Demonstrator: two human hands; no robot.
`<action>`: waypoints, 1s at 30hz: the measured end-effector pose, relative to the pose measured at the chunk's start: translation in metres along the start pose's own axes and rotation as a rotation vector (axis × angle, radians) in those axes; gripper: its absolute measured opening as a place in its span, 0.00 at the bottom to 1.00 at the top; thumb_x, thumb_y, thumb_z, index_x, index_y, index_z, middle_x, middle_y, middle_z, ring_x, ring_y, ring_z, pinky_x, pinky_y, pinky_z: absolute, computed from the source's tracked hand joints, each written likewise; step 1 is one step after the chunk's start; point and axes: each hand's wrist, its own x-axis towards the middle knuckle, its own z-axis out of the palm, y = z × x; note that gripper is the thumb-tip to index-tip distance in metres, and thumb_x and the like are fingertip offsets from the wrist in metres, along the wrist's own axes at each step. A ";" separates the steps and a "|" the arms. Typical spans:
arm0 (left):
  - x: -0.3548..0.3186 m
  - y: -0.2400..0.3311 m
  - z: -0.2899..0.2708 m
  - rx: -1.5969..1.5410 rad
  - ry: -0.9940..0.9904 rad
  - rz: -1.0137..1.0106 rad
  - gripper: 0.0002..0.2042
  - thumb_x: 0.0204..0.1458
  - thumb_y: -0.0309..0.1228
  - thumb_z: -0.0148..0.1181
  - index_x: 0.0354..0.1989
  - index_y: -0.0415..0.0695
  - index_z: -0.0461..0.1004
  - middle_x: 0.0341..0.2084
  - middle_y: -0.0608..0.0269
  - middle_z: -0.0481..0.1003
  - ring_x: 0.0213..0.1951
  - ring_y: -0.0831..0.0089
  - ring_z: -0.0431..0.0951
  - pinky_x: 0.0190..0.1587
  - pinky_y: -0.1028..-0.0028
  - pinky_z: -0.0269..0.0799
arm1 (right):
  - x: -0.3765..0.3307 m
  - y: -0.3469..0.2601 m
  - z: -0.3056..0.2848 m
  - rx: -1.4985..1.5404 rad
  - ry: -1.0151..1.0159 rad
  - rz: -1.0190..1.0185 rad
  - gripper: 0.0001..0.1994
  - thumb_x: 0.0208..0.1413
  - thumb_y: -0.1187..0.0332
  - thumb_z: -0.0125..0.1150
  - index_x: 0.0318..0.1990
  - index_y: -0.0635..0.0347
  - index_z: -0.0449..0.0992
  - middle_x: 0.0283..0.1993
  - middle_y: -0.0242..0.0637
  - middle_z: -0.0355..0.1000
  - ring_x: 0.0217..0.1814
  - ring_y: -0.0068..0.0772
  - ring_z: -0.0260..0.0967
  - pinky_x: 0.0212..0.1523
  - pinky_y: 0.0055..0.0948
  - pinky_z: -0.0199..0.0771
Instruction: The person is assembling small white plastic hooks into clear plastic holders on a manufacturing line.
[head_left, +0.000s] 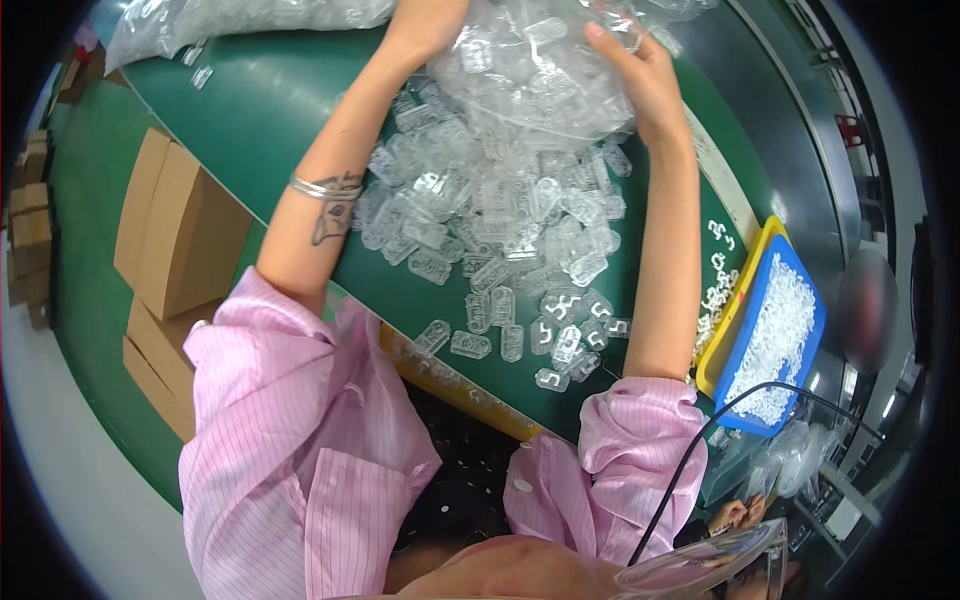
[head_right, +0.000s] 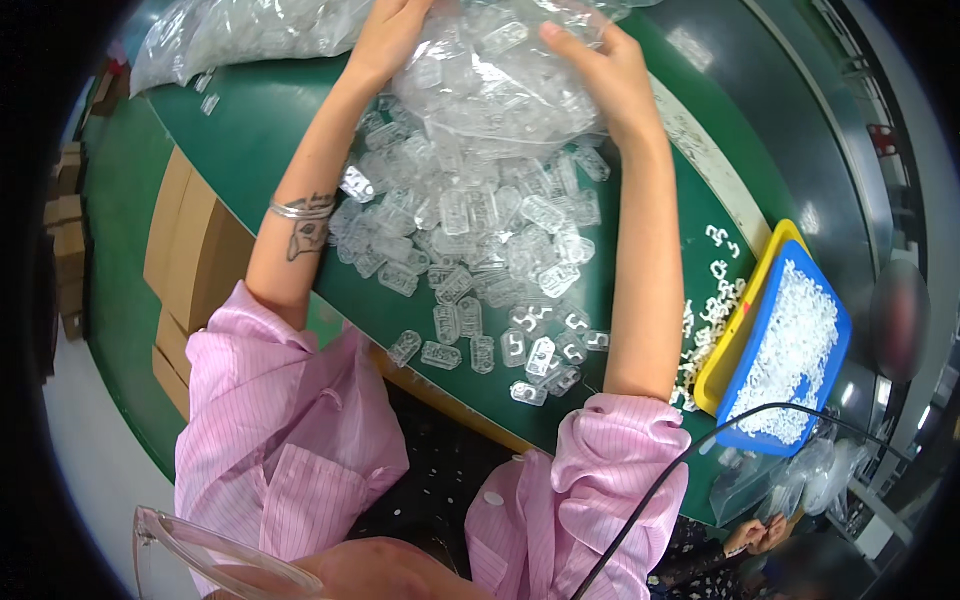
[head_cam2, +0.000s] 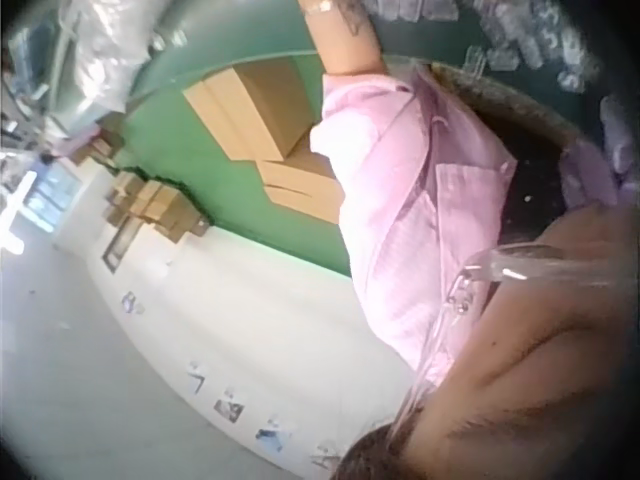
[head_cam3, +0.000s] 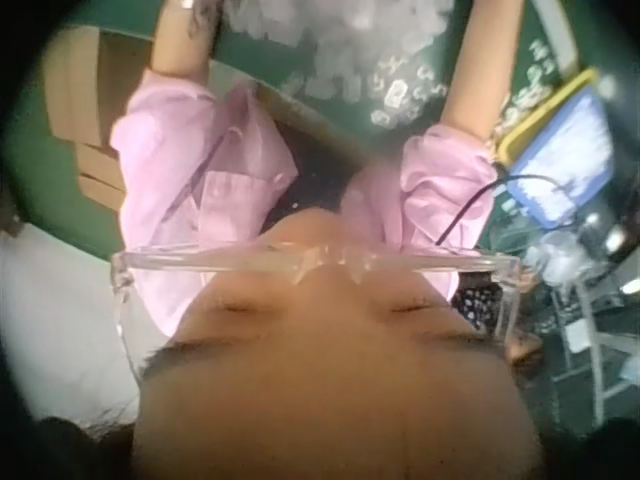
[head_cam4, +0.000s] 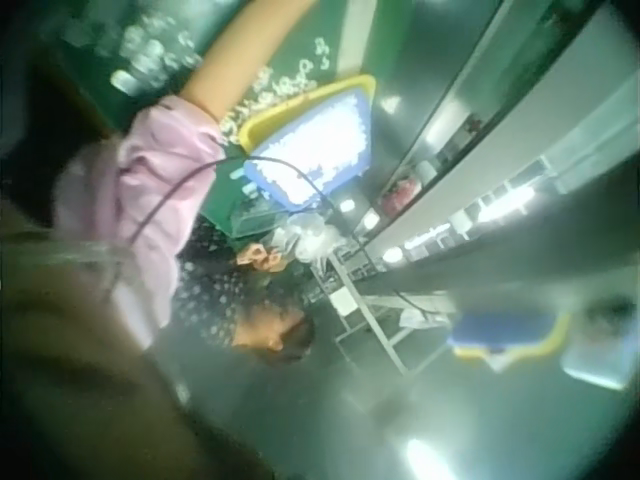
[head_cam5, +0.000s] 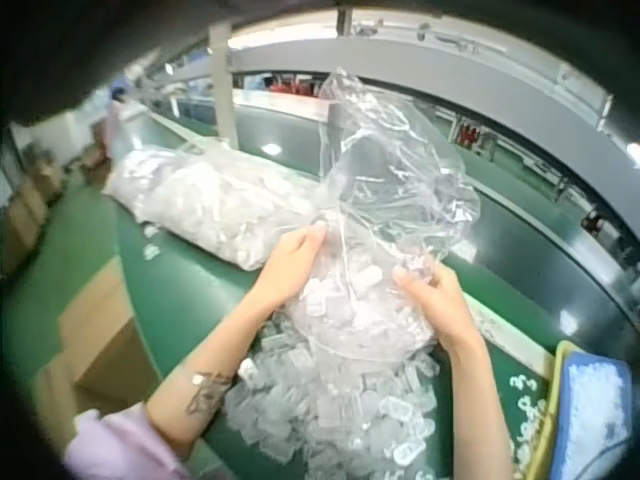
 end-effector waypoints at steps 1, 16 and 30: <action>0.001 -0.011 -0.004 0.014 0.011 -0.012 0.22 0.63 0.44 0.45 0.27 0.37 0.73 0.22 0.62 0.74 0.26 0.71 0.73 0.32 0.71 0.68 | 0.001 0.001 0.000 -0.002 -0.001 0.012 0.21 0.55 0.67 0.62 0.55 0.66 0.70 0.46 0.35 0.74 0.44 0.25 0.71 0.46 0.26 0.71; -0.002 -0.038 -0.015 -0.175 -0.057 -0.238 0.16 0.61 0.37 0.48 0.30 0.37 0.74 0.25 0.67 0.74 0.30 0.79 0.69 0.36 0.75 0.66 | 0.005 0.004 -0.002 0.102 0.066 0.015 0.16 0.63 0.61 0.53 0.50 0.64 0.73 0.46 0.49 0.76 0.45 0.34 0.75 0.46 0.28 0.76; 0.031 -0.009 0.009 -0.349 0.178 -0.104 0.15 0.63 0.35 0.46 0.28 0.38 0.73 0.20 0.65 0.74 0.25 0.78 0.72 0.30 0.77 0.67 | 0.029 -0.022 -0.008 0.160 0.122 -0.084 0.16 0.66 0.62 0.46 0.52 0.67 0.68 0.48 0.55 0.74 0.50 0.47 0.73 0.54 0.44 0.72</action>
